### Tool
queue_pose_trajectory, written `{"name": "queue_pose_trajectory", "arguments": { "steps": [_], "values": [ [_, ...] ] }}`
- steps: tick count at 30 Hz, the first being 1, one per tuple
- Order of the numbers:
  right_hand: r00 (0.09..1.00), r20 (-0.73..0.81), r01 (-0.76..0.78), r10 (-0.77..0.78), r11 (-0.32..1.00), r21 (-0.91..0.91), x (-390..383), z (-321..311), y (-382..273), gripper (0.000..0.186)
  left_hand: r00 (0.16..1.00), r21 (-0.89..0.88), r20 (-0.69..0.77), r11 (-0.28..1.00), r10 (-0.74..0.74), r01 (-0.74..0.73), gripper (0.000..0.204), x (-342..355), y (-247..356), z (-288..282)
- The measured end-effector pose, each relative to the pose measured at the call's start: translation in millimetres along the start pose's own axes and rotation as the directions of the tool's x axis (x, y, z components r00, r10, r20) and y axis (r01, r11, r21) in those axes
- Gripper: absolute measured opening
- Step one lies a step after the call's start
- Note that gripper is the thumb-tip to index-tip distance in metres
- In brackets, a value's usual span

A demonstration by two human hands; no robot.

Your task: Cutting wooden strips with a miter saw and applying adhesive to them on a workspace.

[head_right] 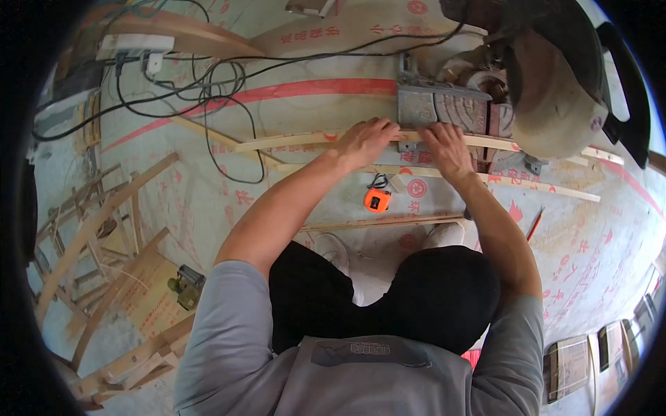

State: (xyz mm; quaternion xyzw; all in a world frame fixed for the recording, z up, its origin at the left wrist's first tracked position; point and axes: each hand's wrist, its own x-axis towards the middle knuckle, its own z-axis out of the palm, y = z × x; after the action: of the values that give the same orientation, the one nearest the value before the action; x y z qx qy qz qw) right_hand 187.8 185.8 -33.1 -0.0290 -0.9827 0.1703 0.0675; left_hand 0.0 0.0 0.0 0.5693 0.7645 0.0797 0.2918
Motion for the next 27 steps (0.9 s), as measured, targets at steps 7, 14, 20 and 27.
{"name": "queue_pose_trajectory", "arguments": {
  "steps": [7,14,20,27],
  "values": [
    [0.996,-0.085,-0.026,0.029,0.999,0.042,-8.3,-6.6,8.2,0.042,0.997,0.167,-0.035,0.983,-0.073,0.078,0.021,-47.0,-60.2,-21.3],
    [0.997,-0.054,-0.043,0.05,0.993,0.11,7.5,22.4,2.1,0.043,0.853,-0.03,-0.393,0.932,-0.342,0.36,0.041,-114.3,-173.9,-28.6],
    [0.996,-0.081,-0.021,0.03,0.993,0.112,16.8,16.0,3.8,0.043,0.489,-0.215,-0.278,0.55,-0.827,0.807,0.024,-235.9,-294.7,-19.9],
    [0.998,-0.053,-0.028,0.04,0.974,0.227,15.6,19.0,2.6,0.033,0.327,-0.968,0.17,-0.096,-0.93,0.231,0.027,-224.8,-242.8,11.0]
  ]
}}
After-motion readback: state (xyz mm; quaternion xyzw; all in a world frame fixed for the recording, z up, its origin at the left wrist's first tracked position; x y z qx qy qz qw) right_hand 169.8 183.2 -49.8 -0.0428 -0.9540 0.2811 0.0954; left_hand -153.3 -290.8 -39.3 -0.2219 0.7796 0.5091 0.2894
